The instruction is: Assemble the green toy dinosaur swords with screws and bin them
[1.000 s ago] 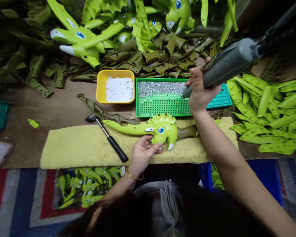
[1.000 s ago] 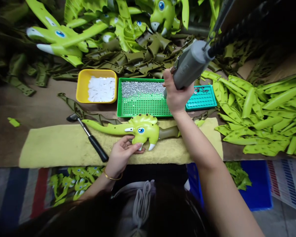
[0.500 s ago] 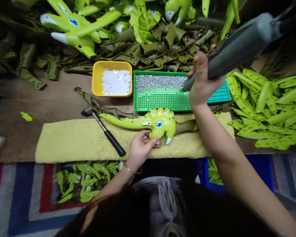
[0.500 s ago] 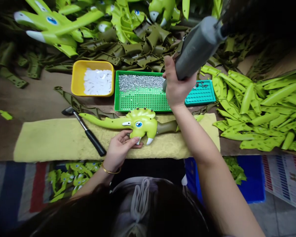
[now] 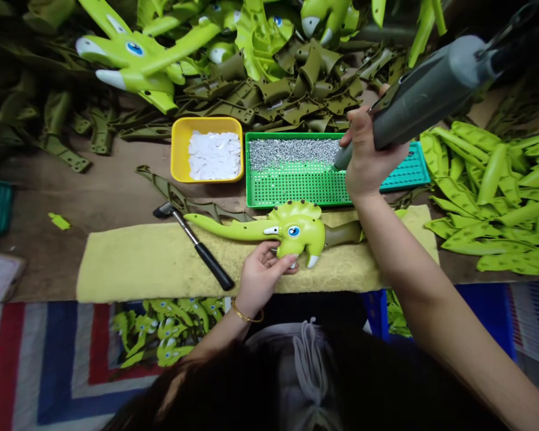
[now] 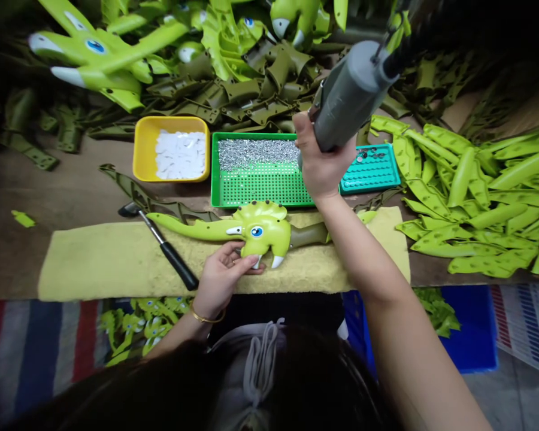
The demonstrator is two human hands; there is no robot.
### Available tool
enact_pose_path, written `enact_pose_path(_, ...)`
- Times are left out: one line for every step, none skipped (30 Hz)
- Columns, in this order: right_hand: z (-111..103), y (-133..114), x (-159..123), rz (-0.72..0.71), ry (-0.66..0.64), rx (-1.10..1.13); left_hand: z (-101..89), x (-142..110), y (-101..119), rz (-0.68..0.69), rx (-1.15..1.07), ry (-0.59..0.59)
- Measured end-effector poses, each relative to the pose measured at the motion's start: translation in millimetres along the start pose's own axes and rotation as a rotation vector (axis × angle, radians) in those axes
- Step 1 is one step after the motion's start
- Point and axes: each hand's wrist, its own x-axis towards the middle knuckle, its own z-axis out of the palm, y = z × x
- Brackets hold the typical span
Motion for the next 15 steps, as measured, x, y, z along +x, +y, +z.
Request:
enact_pose_path(-1,-6,1,-0.015,0.004,-0.001,-0.1,0,0,0.001,-0.003,0.002)
enact_pose_path(-2,-13,3,-0.031,0.012,-0.003,-0.1,0,-1,0.004,-0.006,0.007)
enact_pose_path(-4,-19,4,-0.046,0.015,-0.014,0.0,1,-1,0.004,-0.006,0.011)
enact_pose_path(-5,-25,5,-0.062,0.012,-0.031,0.2,1,-1,0.003,-0.005,0.015)
enact_pose_path(-6,-28,6,-0.075,0.003,-0.046,0.5,1,-1,0.002,-0.004,0.019)
enact_pose_path(-7,-29,6,-0.080,-0.010,-0.057,0.8,0,-1,0.002,-0.004,0.023)
enact_pose_path(-7,-27,6,-0.077,-0.021,-0.063,1.2,0,-1,0.003,-0.003,0.025)
enact_pose_path(-6,-22,5,-0.058,-0.034,-0.075,1.7,0,0,0.006,-0.003,0.027)
enact_pose_path(-5,-15,4,-0.023,-0.046,-0.092,2.3,0,0,0.009,-0.004,0.028)
enact_pose_path(-3,-7,2,0.021,-0.064,-0.113,2.8,0,1,0.012,-0.006,0.028)
enact_pose_path(-2,1,1,0.065,-0.087,-0.132,3.3,0,1,0.011,-0.009,0.027)
enact_pose_path(0,8,0,0.101,-0.111,-0.145,3.7,0,1,0.010,-0.014,0.027)
enact_pose_path(0,14,-1,0.124,-0.125,-0.146,3.9,0,1,0.009,-0.020,0.028)
enact_pose_path(1,19,-3,0.137,-0.132,-0.134,3.9,0,1,0.009,-0.026,0.031)
enact_pose_path(0,21,-4,0.143,-0.129,-0.114,3.8,-1,1,0.009,-0.030,0.031)
